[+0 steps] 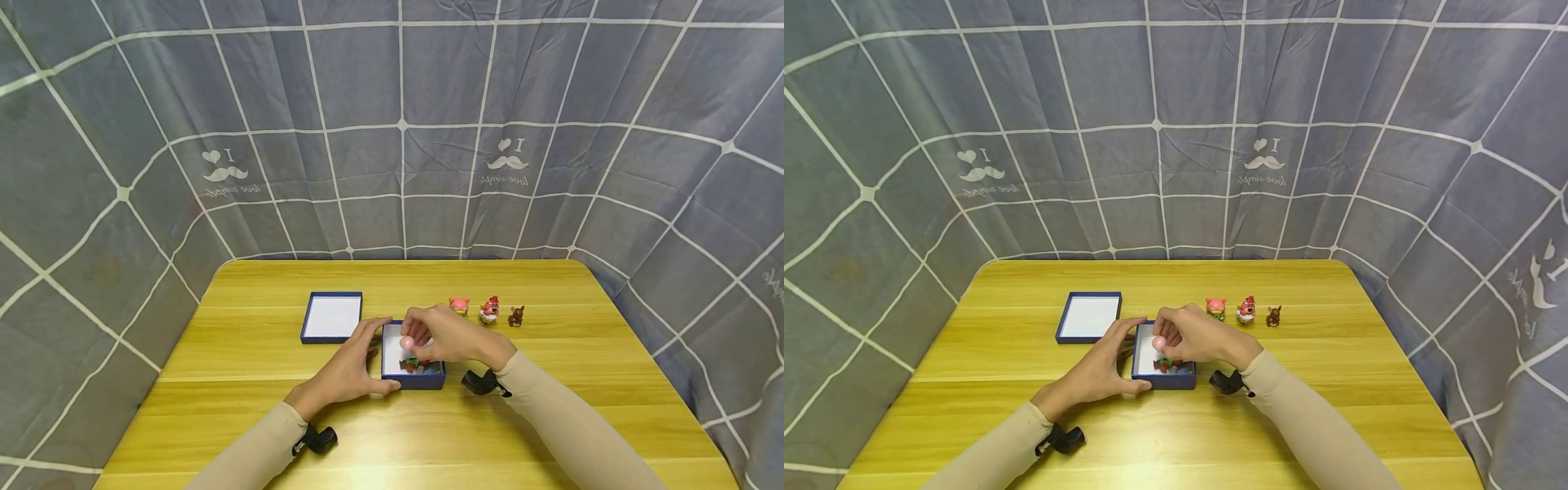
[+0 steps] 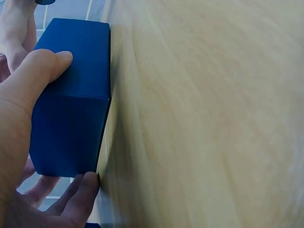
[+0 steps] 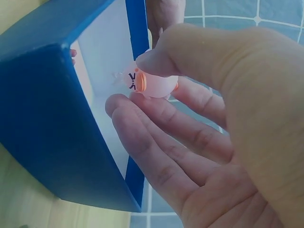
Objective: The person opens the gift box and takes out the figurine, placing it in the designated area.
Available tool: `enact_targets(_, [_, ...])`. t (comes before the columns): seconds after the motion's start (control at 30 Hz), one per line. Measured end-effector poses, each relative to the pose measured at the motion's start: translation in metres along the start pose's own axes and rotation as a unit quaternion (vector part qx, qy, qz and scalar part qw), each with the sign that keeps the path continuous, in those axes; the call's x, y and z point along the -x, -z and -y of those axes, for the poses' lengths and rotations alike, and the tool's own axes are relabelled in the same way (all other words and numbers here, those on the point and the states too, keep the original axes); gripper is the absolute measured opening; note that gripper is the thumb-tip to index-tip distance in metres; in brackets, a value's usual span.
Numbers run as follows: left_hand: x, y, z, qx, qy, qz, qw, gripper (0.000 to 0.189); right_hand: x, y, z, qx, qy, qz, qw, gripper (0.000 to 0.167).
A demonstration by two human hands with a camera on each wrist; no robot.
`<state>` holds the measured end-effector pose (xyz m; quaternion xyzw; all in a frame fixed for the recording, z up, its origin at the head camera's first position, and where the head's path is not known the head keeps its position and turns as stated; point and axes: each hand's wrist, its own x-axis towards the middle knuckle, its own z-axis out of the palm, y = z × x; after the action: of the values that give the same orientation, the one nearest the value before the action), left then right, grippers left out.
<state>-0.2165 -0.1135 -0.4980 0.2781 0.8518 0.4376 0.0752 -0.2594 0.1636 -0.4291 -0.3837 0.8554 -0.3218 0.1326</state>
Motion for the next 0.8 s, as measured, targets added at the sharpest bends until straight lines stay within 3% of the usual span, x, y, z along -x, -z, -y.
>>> enact_targets(0.63, [0.0,-0.002,0.0,-0.002,0.003,-0.002,1.0,0.124,0.016,0.006,-0.002,-0.015,0.013,-0.035,0.9992,0.024])
enact_targets(0.8, [0.001,-0.001,0.0,-0.002,0.002,-0.001,1.0,0.123,0.022,0.007,-0.002,0.008,0.022,-0.048,0.9986,0.026])
